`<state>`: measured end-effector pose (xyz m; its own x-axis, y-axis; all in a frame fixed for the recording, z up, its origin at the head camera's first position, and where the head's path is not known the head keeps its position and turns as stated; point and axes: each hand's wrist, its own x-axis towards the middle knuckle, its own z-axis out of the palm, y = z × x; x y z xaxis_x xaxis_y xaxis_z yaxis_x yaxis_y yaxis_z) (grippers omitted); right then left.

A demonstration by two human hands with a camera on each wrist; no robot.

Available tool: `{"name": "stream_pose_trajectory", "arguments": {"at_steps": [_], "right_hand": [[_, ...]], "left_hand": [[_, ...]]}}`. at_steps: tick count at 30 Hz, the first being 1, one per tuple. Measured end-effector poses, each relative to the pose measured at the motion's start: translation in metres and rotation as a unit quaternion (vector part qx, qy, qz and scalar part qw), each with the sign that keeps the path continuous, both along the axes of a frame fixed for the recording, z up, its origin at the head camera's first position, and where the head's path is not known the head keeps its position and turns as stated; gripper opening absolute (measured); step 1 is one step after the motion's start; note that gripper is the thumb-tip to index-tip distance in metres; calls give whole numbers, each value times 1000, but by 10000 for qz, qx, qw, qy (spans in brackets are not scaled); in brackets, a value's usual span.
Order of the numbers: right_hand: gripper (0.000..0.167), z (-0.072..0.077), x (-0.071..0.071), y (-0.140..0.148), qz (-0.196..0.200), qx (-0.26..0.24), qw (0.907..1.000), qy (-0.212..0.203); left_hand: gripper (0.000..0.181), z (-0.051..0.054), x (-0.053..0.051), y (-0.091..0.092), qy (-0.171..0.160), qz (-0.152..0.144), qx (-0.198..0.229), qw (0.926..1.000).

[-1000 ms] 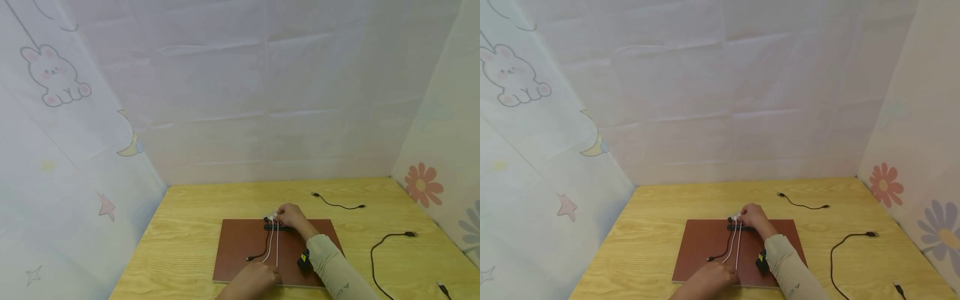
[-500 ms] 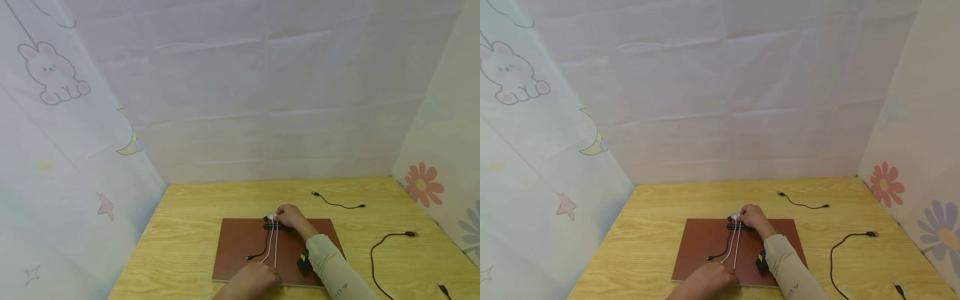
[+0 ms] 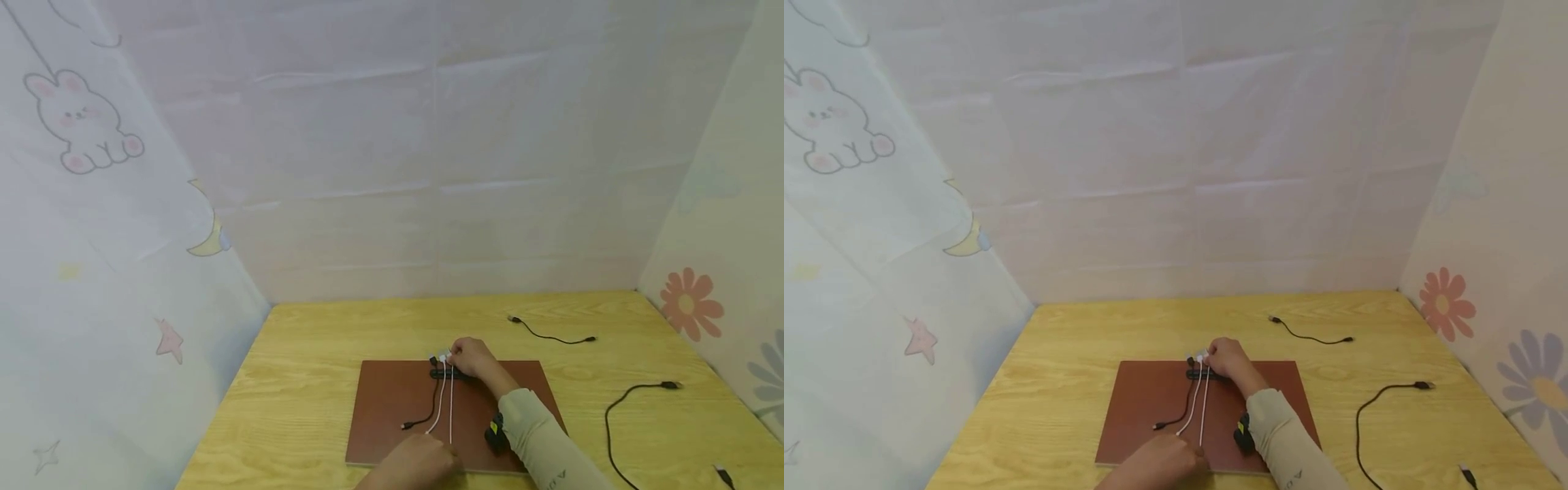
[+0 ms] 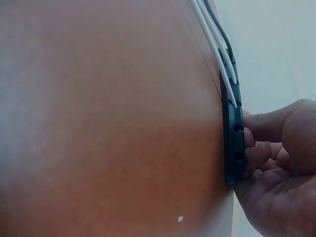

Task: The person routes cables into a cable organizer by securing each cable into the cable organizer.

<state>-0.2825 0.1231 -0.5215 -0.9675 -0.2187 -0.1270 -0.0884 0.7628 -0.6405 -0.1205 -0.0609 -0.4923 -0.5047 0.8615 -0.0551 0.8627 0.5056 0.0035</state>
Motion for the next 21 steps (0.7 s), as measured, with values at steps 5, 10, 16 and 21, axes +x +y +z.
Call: {"name": "stream_pose_trajectory", "arguments": {"at_steps": [5,10,16,21], "right_hand": [[21,-2,1,-4,-14,-4,9998,205],[20,-4,1,-6,-83,55,9999,75],[17,-3,1,-5,-31,118,9999,18],[14,0,3,-2,14,14,10000,-32]], "left_hand": [[36,0,1,-2,550,-32,-14,9985],[34,-1,1,-1,807,-79,-42,9967],[10,-2,4,2,840,-35,-139,9964],[8,-3,5,3,705,40,-153,9974]]}}
